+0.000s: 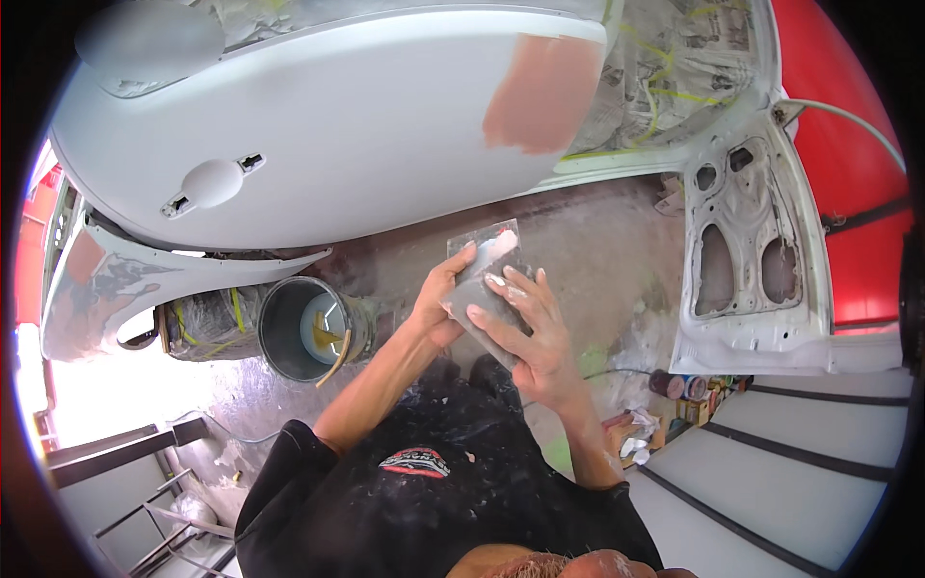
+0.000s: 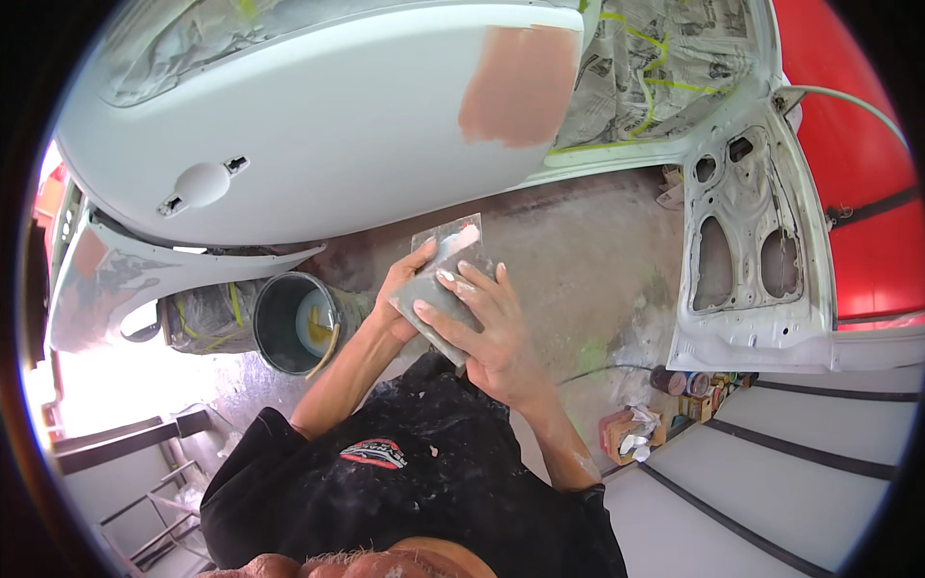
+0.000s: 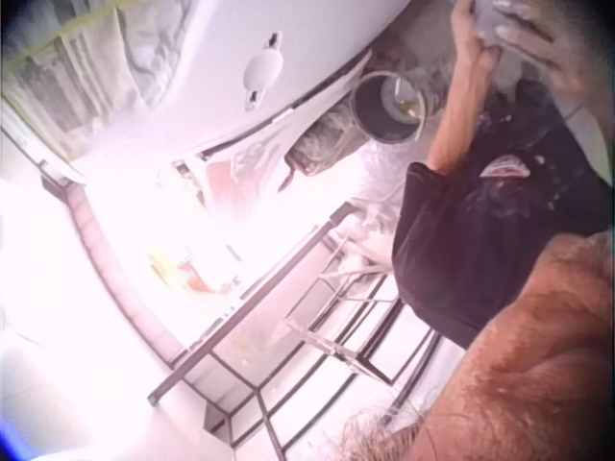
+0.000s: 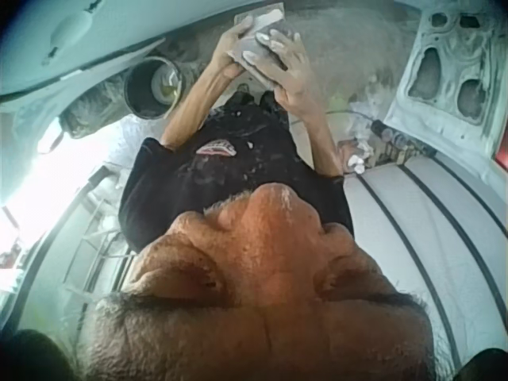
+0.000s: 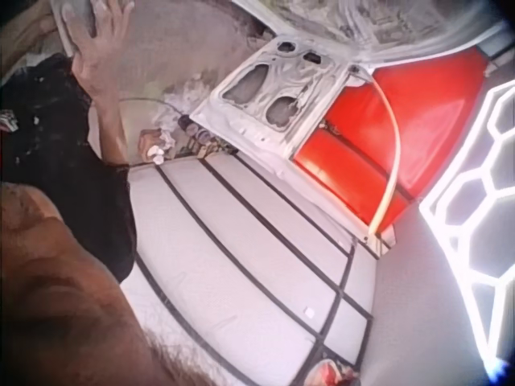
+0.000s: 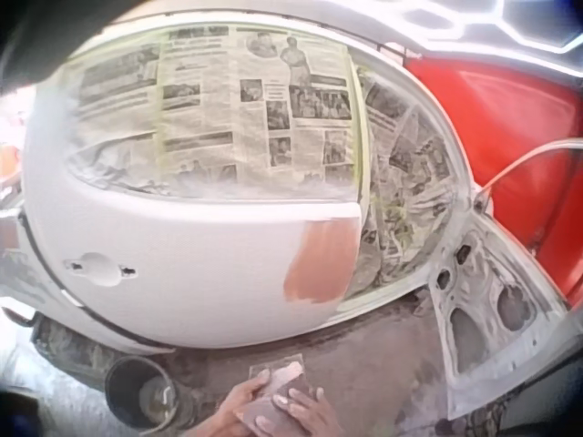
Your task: Applying and smoothing body filler on a pickup truck.
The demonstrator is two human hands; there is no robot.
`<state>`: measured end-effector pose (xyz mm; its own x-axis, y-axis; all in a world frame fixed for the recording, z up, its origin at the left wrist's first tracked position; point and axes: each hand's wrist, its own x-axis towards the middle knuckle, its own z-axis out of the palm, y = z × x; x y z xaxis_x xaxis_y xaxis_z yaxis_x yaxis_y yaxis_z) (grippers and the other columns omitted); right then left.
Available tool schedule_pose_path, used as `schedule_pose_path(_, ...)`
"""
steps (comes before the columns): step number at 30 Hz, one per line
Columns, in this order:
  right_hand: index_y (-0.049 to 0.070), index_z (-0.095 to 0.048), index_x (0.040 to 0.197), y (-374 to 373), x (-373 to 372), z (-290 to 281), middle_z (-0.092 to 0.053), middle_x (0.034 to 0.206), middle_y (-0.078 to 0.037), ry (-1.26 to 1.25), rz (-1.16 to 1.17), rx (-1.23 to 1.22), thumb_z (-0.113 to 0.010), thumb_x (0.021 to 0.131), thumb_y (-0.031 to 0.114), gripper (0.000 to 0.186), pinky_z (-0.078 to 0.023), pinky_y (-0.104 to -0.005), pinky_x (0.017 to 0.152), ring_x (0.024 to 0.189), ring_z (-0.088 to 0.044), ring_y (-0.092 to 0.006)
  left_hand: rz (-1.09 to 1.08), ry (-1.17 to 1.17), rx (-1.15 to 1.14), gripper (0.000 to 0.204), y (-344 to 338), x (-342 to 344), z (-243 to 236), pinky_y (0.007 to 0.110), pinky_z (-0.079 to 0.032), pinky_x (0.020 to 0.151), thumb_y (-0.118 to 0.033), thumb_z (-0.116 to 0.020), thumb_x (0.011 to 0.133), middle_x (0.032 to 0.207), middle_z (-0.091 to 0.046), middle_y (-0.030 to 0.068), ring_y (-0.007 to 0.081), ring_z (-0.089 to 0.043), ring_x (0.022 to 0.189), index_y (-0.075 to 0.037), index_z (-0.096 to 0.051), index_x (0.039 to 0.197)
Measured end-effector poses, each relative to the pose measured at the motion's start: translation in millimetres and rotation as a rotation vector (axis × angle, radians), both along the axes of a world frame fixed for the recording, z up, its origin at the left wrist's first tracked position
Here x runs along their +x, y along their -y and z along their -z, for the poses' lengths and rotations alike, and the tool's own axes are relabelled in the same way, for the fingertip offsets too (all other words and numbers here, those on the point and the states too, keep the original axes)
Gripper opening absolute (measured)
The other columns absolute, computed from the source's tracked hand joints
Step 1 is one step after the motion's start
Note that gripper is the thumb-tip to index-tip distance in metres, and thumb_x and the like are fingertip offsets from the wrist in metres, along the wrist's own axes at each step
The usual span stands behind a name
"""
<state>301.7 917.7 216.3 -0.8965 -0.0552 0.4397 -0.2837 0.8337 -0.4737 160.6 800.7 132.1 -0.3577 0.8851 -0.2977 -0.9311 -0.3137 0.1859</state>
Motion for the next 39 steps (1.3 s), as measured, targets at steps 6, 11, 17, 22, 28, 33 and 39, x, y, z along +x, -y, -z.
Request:
schedule_pose_path(6, 0.026, -0.07, 0.124, -45.3, 19.0, 10.0, -0.06, 0.131, -0.009, 0.066, 0.092, 0.065, -0.061, 0.073, 0.001, 0.058, -0.038, -0.0546, 0.11, 0.125, -0.055, -0.0323, 0.013, -0.051, -0.155, 0.048, 25.3, -10.4, -25.5, 0.043, -0.053, 0.099, -0.031, -0.05, 0.102, 0.13, -0.062, 0.0165, 0.0276, -0.064, 0.113, 0.001, -0.049, 0.138)
schedule_pose_path(11, 0.021, -0.072, 0.12, -75.7, 33.0, -2.2, -0.064, 0.125, -0.005, 0.054, 0.258, 0.186, -0.066, 0.075, 0.006, 0.047, -0.041, -0.0536, 0.107, 0.121, -0.057, -0.0296, 0.081, -0.513, -0.25, 0.048, 28.3, -47.6, -53.5, 0.034, -0.057, 0.087, -0.024, -0.062, 0.097, 0.119, -0.064, 0.0134, 0.0192, -0.067, 0.101, 0.004, -0.051, 0.134)
schedule_pose_path(17, 0.018, -0.074, 0.113, -40.3, 6.1, -46.9, -0.065, 0.122, -0.005, -0.015, 0.046, 0.304, -0.069, 0.076, 0.013, 0.038, -0.04, -0.0519, 0.108, 0.116, -0.06, -0.0299, 0.29, -0.7, -0.365, 0.045, 18.5, -75.8, -65.7, 0.031, -0.06, 0.077, -0.022, -0.061, 0.097, 0.117, -0.064, 0.0159, 0.0187, -0.068, 0.098, 0.006, -0.052, 0.131)
schedule_pose_path(22, 0.022, -0.071, 0.117, -34.7, -11.3, -41.1, -0.064, 0.119, -0.003, -0.007, 0.019, 0.325, -0.07, 0.074, 0.013, 0.044, -0.04, -0.0509, 0.107, 0.116, -0.059, -0.0266, 0.339, -0.692, -0.317, 0.044, 5.4, -80.7, -67.7, 0.031, -0.059, 0.078, -0.021, -0.061, 0.097, 0.116, -0.064, 0.0157, 0.0182, -0.068, 0.098, 0.006, -0.053, 0.131)
schedule_pose_path(28, 0.017, -0.071, 0.116, -35.3, -19.5, -6.0, -0.065, 0.117, -0.005, 0.1, 0.018, 0.28, -0.063, 0.077, 0.005, 0.042, -0.044, -0.0495, 0.099, 0.112, -0.06, -0.0265, 0.155, -0.796, -0.452, 0.04, 3.4, -85.7, -47.4, 0.03, -0.055, 0.078, -0.024, -0.056, 0.1, 0.111, -0.065, 0.0092, 0.0129, -0.064, 0.092, 0.005, -0.057, 0.127)
schedule_pose_path(33, 0.014, -0.07, 0.119, -87.9, -40.6, 46.8, -0.065, 0.117, -0.008, 0.168, 0.128, -0.068, -0.054, 0.075, -0.004, 0.049, -0.043, -0.0516, 0.1, 0.11, -0.06, -0.0296, -0.008, -0.634, -0.66, 0.037, 25.3, -67.1, 28.6, 0.031, -0.055, 0.076, -0.024, -0.054, 0.102, 0.106, -0.065, 0.006, 0.0119, -0.064, 0.089, 0.003, -0.058, 0.126)
schedule_pose_path(39, 0.015, -0.069, 0.123, -147.2, -127.3, 58.7, -0.065, 0.118, -0.007, -0.187, 0.389, 0.048, -0.051, 0.075, -0.006, 0.056, -0.034, -0.0536, 0.108, 0.113, -0.059, -0.0291, 0.008, -0.284, -0.764, 0.034, 29.8, 10.3, 114.8, 0.032, -0.056, 0.079, -0.02, -0.056, 0.1, 0.109, -0.067, 0.0075, 0.0154, -0.066, 0.094, 0.002, -0.058, 0.126)
